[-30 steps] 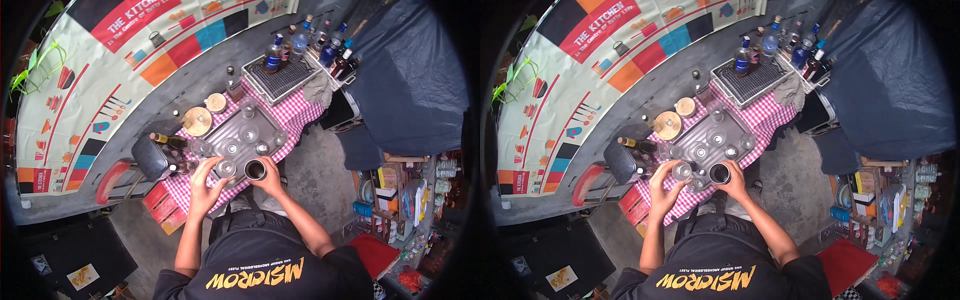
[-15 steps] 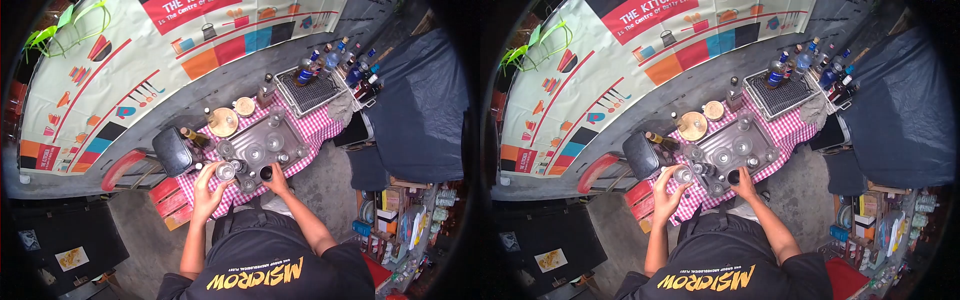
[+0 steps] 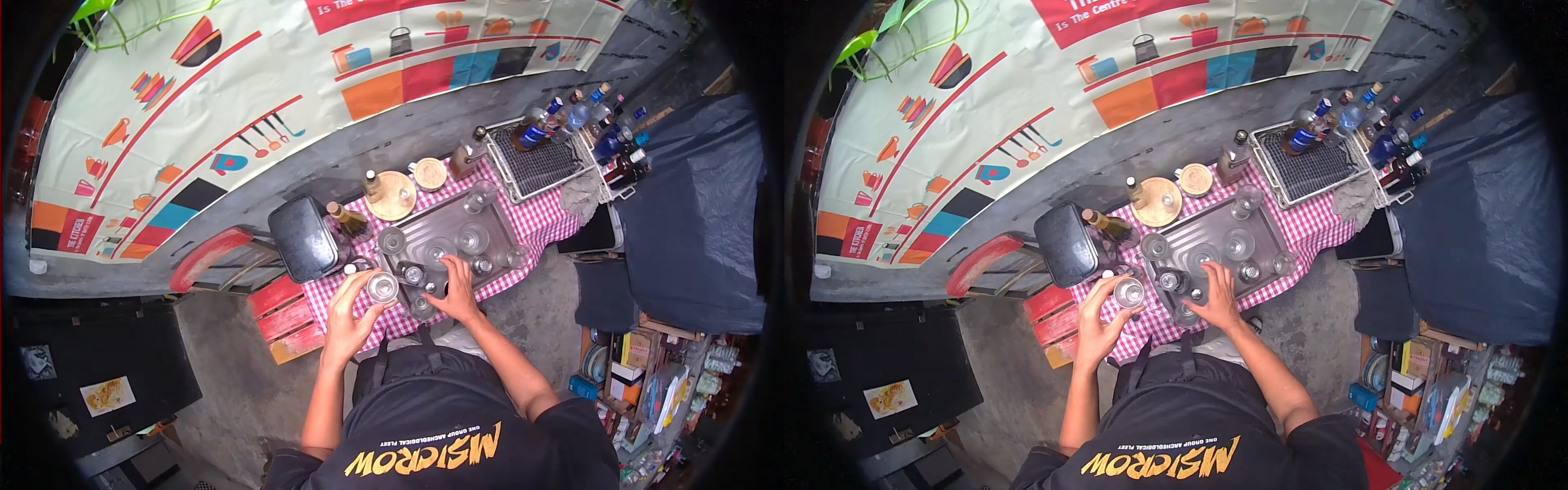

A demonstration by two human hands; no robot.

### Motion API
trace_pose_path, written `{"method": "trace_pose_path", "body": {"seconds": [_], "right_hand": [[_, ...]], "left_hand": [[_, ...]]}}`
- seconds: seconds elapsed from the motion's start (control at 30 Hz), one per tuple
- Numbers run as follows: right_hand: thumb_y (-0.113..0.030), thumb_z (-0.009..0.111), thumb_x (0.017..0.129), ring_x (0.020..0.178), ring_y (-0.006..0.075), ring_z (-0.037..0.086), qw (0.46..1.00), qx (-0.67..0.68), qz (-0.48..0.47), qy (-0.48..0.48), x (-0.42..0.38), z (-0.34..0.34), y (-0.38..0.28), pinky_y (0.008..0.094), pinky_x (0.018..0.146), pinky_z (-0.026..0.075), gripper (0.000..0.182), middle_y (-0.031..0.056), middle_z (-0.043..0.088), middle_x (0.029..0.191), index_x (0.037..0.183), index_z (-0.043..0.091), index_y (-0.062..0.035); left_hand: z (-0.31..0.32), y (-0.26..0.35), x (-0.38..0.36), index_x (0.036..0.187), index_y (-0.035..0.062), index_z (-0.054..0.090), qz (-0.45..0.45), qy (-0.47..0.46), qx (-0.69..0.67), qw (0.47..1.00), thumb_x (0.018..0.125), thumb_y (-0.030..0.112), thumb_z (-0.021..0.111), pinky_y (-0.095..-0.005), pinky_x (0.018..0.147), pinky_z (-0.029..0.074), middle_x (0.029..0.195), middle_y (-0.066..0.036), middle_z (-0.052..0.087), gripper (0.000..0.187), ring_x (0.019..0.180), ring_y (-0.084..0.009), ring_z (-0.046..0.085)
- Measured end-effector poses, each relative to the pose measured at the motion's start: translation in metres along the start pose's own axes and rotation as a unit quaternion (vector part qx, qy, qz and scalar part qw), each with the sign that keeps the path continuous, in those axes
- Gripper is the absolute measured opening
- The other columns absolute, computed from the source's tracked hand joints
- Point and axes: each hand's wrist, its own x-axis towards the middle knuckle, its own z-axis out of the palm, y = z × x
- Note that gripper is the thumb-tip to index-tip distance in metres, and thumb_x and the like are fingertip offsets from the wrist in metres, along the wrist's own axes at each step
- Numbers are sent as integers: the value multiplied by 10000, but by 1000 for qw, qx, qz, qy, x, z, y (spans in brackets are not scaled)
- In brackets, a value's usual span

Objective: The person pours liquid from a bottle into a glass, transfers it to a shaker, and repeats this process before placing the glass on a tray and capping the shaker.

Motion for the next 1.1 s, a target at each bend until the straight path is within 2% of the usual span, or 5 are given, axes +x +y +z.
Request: {"method": "trace_pose_path", "body": {"seconds": [0.07,0.23,0.43,0.83,1.1], "right_hand": [[-344,1034,702,1451,437,454,1000,25,-15,-9,17,8,-12,580,1199,385,1057,200,464,1563,1545,475,-37],[-360,1081,614,1381,398,456,1000,21,-2,-5,39,47,-6,565,1129,395,876,153,507,1412,1362,691,-120],[-357,1089,569,1402,373,454,999,4,-23,-30,39,50,10,574,1106,389,809,93,550,1412,1289,755,-202],[-288,1074,595,1426,333,478,998,62,4,-13,43,58,-3,539,1178,340,685,5,660,1364,1236,843,-217],[-219,1054,590,1300,310,592,993,119,0,-3,48,63,-15,505,1171,377,712,57,706,1279,1258,819,-146]], "left_hand": [[-3,0,-1,1415,-11,711,-16,-2,-5,1000,821,-3,874,-465,1127,540,1375,-199,745,615,1314,-381,712],[-9,0,-5,1430,-11,701,-29,4,-11,1000,825,-10,861,-460,1139,532,1392,-195,739,626,1335,-381,698],[-11,-3,-9,1425,-16,703,-40,7,-13,999,835,20,881,-462,1142,528,1387,-195,740,618,1333,-378,696],[-12,-1,-12,1431,-18,690,-30,1,-7,1000,838,18,878,-460,1144,530,1401,-194,738,623,1345,-381,690],[-17,3,-22,1421,-13,696,-15,9,4,1000,840,17,874,-467,1146,530,1399,-194,739,608,1346,-384,688]]}}
